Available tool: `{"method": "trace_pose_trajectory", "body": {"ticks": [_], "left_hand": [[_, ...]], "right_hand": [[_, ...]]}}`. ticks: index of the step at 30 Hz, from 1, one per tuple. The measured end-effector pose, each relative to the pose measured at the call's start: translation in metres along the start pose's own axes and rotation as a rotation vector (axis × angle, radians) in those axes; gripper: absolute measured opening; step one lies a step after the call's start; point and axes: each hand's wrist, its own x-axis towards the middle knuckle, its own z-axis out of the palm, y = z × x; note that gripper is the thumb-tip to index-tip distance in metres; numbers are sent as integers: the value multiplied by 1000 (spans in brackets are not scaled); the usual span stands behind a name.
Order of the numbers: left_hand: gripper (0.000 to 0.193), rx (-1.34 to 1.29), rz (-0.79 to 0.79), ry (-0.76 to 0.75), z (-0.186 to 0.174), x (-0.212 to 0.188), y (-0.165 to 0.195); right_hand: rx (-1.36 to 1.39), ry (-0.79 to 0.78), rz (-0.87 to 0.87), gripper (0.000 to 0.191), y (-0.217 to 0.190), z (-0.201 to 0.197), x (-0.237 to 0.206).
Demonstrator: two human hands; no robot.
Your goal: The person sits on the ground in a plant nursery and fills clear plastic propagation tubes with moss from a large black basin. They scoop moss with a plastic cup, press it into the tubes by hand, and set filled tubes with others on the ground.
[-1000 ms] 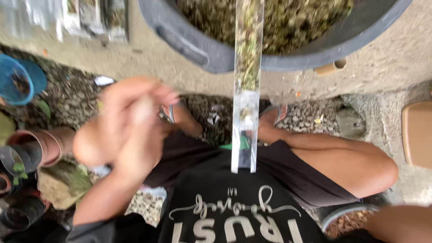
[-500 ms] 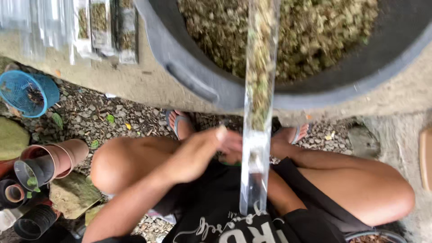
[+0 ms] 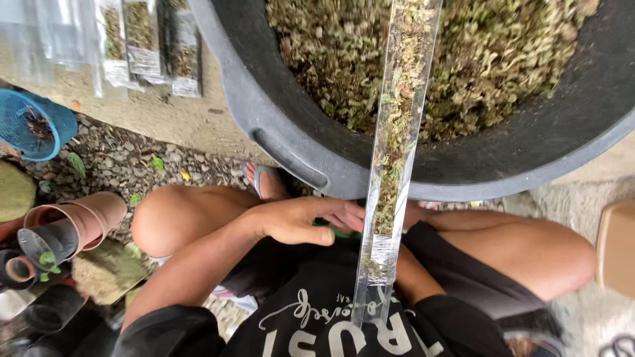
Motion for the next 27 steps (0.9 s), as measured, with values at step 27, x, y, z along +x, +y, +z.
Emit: {"method": "trace_pose_trajectory", "body": {"ticks": [27], "left_hand": [[47,-380,328,564,95,67,4]], "right_hand": [[1109,36,-606,59,-48,-71,-212]]}}
